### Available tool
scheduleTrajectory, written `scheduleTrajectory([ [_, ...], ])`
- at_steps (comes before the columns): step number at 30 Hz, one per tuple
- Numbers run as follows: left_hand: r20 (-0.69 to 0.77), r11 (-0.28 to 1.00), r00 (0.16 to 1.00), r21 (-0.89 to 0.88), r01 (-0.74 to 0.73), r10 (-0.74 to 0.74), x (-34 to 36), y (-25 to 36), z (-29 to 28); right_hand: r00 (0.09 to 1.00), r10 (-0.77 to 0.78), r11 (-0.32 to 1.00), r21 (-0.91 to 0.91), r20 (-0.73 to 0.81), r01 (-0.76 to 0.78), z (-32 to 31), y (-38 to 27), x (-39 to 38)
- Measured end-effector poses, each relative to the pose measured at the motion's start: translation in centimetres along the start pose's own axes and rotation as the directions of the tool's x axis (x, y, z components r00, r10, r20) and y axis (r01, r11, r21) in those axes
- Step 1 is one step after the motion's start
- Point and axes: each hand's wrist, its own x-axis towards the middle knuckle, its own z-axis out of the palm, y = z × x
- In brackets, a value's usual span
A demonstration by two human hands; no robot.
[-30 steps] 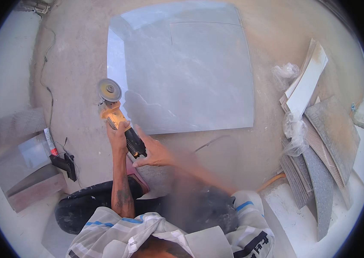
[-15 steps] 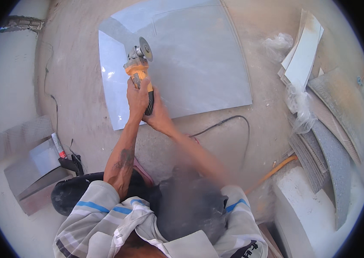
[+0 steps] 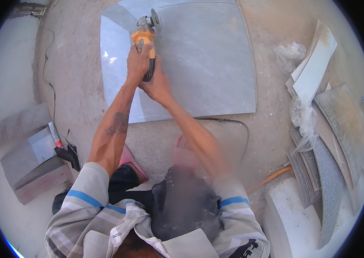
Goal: Cutting a large tile using a handheld angle grinder on a workshop floor.
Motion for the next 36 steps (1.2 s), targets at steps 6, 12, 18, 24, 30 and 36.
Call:
scheduleTrajectory([
  [6,0.025,0.999,1.000,0.044,-0.005,0.004,0.5,0.0,0.1,1.000,-0.001,1.000,0.027,-0.009,0.001,0.1,0.1,0.3],
  [12,0.027,0.998,0.999,0.061,0.016,-0.017,0.8,-0.1,0.2,1.000,0.019,1.000,0.022,-0.012,-0.019,0.2,0.0,0.4],
  [18,0.047,0.998,0.999,0.055,0.023,-0.026,0.9,0.1,0.3,0.999,0.035,0.997,0.062,-0.003,-0.035,0.2,0.1,0.4],
  [24,0.032,0.995,0.999,0.095,0.024,-0.027,1.8,0.5,0.6,0.999,0.037,0.993,0.110,-0.008,-0.035,0.0,-0.4,1.1],
  [30,0.095,0.964,0.992,0.260,0.057,-0.085,1.8,1.7,0.5,0.999,-0.023,0.977,0.212,0.037,0.014,-0.3,-1.4,1.2],
  [36,0.119,0.962,0.986,0.258,0.086,-0.120,2.2,2.0,-0.1,0.998,0.031,0.982,0.183,0.058,-0.041,0.0,-2.3,1.0],
])
